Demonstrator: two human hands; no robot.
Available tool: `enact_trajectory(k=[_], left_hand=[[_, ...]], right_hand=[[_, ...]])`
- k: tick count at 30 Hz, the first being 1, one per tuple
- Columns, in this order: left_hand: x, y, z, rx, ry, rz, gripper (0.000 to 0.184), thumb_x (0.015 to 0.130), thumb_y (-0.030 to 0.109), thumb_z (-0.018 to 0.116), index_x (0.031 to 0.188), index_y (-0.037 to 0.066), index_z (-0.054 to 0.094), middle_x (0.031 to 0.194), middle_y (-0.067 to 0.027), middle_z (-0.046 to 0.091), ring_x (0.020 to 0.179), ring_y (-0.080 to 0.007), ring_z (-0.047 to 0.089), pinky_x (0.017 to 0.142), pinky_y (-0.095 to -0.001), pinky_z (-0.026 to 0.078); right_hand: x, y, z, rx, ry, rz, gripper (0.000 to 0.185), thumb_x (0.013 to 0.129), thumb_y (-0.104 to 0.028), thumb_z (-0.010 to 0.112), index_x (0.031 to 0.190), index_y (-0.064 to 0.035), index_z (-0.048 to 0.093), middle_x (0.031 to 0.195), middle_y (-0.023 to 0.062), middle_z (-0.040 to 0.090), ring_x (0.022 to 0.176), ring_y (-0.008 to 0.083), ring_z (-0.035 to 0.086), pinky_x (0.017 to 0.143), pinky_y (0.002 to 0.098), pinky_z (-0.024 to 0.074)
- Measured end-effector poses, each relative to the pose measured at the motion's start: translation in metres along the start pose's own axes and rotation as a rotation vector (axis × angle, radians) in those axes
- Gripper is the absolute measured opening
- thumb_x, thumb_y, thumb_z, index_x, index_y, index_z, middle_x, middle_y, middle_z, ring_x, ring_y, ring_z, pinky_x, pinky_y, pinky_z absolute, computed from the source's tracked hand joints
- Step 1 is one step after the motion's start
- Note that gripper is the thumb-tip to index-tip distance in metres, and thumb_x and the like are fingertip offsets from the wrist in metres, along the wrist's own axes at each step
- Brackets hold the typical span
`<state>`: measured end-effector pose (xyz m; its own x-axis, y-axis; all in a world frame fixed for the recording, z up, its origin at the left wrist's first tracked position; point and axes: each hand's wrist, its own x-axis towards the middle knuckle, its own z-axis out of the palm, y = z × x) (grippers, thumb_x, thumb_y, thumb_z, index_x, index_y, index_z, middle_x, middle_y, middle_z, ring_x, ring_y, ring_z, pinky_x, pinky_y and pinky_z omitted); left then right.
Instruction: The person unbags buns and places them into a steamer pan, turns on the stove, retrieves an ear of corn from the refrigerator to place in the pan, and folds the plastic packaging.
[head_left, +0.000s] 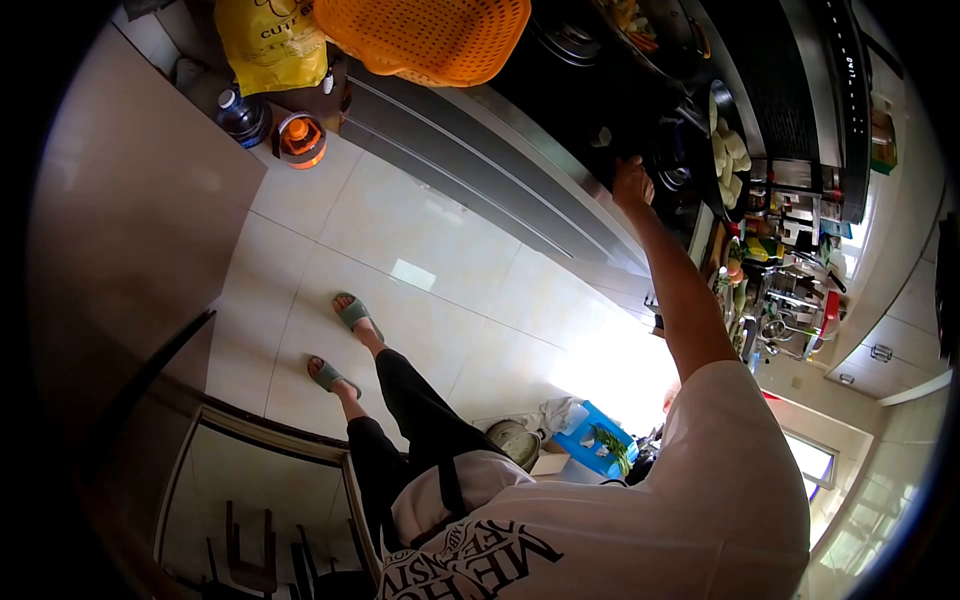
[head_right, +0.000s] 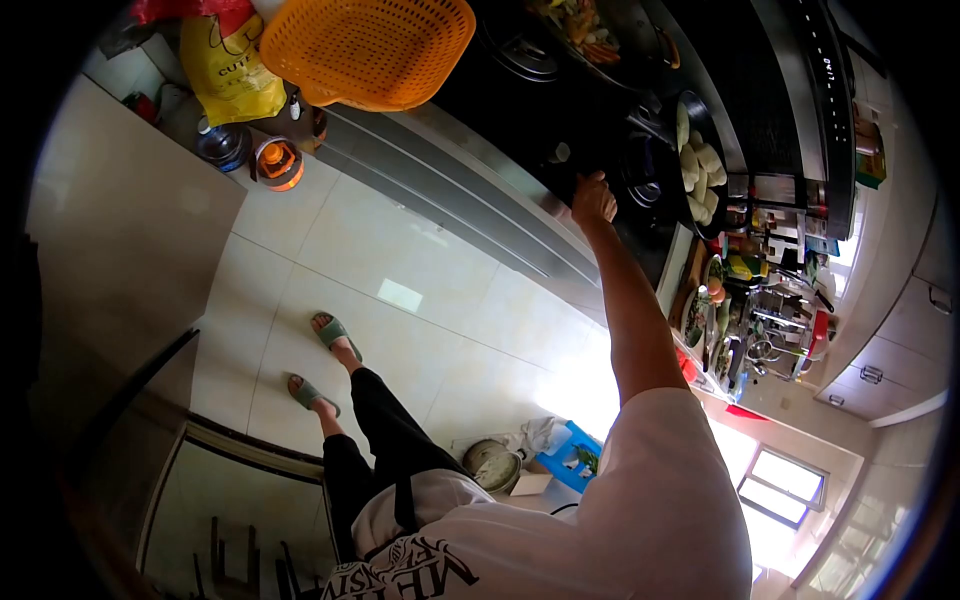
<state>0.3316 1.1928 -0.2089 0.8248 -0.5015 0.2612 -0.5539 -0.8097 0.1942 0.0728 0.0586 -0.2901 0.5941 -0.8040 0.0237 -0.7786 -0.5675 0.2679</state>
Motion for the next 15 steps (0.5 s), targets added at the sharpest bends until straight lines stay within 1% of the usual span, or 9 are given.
enact_trajectory(k=[1,3,4,5,7,9,12,14,15], left_hand=[[-0.002,-0.002,0.000,0.000,0.014,-0.056,0.050,0.103,0.032,0.031,0.138,-0.001,0.045,0.141,-0.0180,0.047,0.129,-0.0297,0.045,0.109,-0.0423,0.035],[0.002,0.000,-0.002,-0.109,0.073,-0.320,0.044,0.101,0.026,0.036,0.138,0.003,0.043,0.136,-0.0170,0.050,0.123,-0.0305,0.050,0.104,-0.0449,0.041],[0.007,0.003,-0.004,-0.218,0.119,-0.527,0.047,0.097,0.019,0.043,0.141,0.006,0.038,0.136,-0.0164,0.048,0.122,-0.0306,0.050,0.103,-0.0478,0.043],[0.014,0.006,-0.006,-0.328,0.164,-0.733,0.055,0.092,0.013,0.050,0.144,0.008,0.032,0.135,-0.0158,0.046,0.121,-0.0307,0.050,0.101,-0.0507,0.044],[0.032,0.020,-0.010,-0.551,0.254,-1.143,0.081,0.084,0.000,0.064,0.150,0.014,0.020,0.134,-0.0146,0.043,0.118,-0.0309,0.049,0.098,-0.0564,0.046],[0.044,0.038,-0.012,-0.637,0.280,-1.323,0.098,0.079,-0.007,0.071,0.153,0.017,0.011,0.132,-0.0146,0.042,0.116,-0.0316,0.049,0.097,-0.0593,0.047],[0.050,0.053,-0.015,-0.585,0.236,-1.282,0.100,0.080,-0.008,0.070,0.153,0.017,0.005,0.131,-0.0157,0.042,0.112,-0.0325,0.050,0.097,-0.0581,0.047],[0.044,0.038,-0.017,-0.563,0.206,-1.265,0.095,0.080,-0.008,0.069,0.151,0.013,0.010,0.130,-0.0159,0.043,0.110,-0.0322,0.051,0.096,-0.0559,0.049],[0.035,0.021,-0.018,-0.537,0.183,-1.243,0.093,0.080,-0.008,0.069,0.151,0.011,0.013,0.130,-0.0160,0.044,0.109,-0.0322,0.052,0.095,-0.0549,0.049]], right_hand=[[0.001,0.000,0.001,-0.002,0.000,0.005,0.042,0.097,-0.043,0.048,0.102,-0.0011,0.046,0.098,0.0261,0.066,0.091,0.0452,0.065,0.078,0.0524,0.0522],[0.001,0.000,0.002,-0.002,-0.003,0.018,0.043,0.097,-0.043,0.049,0.103,-0.0010,0.046,0.097,0.0259,0.066,0.091,0.0452,0.065,0.078,0.0523,0.0524],[0.001,-0.001,0.001,-0.001,-0.006,0.026,0.043,0.097,-0.043,0.049,0.103,-0.0009,0.046,0.097,0.0259,0.066,0.091,0.0452,0.065,0.078,0.0523,0.0525],[0.001,-0.001,0.001,0.001,-0.009,0.034,0.043,0.097,-0.044,0.049,0.103,-0.0008,0.047,0.097,0.0258,0.067,0.091,0.0451,0.065,0.078,0.0523,0.0525],[0.002,-0.001,0.001,0.006,-0.020,0.047,0.043,0.097,-0.044,0.049,0.103,-0.0007,0.047,0.097,0.0257,0.067,0.092,0.0447,0.066,0.078,0.0521,0.0526],[0.003,-0.002,0.000,0.020,-0.033,0.059,0.044,0.097,-0.044,0.049,0.103,-0.0002,0.047,0.098,0.0265,0.067,0.093,0.0452,0.065,0.079,0.0526,0.0523],[0.003,-0.004,-0.003,0.049,-0.052,0.074,0.045,0.098,-0.044,0.047,0.104,0.0006,0.046,0.098,0.0280,0.066,0.095,0.0464,0.064,0.080,0.0539,0.0516],[0.003,-0.006,-0.003,0.068,-0.060,0.079,0.045,0.097,-0.044,0.047,0.105,0.0005,0.046,0.097,0.0275,0.067,0.096,0.0464,0.064,0.081,0.0538,0.0514],[0.003,-0.006,-0.003,0.086,-0.087,0.112,0.046,0.097,-0.045,0.048,0.108,-0.0008,0.046,0.102,0.0265,0.066,0.098,0.0454,0.064,0.082,0.0527,0.0514]])
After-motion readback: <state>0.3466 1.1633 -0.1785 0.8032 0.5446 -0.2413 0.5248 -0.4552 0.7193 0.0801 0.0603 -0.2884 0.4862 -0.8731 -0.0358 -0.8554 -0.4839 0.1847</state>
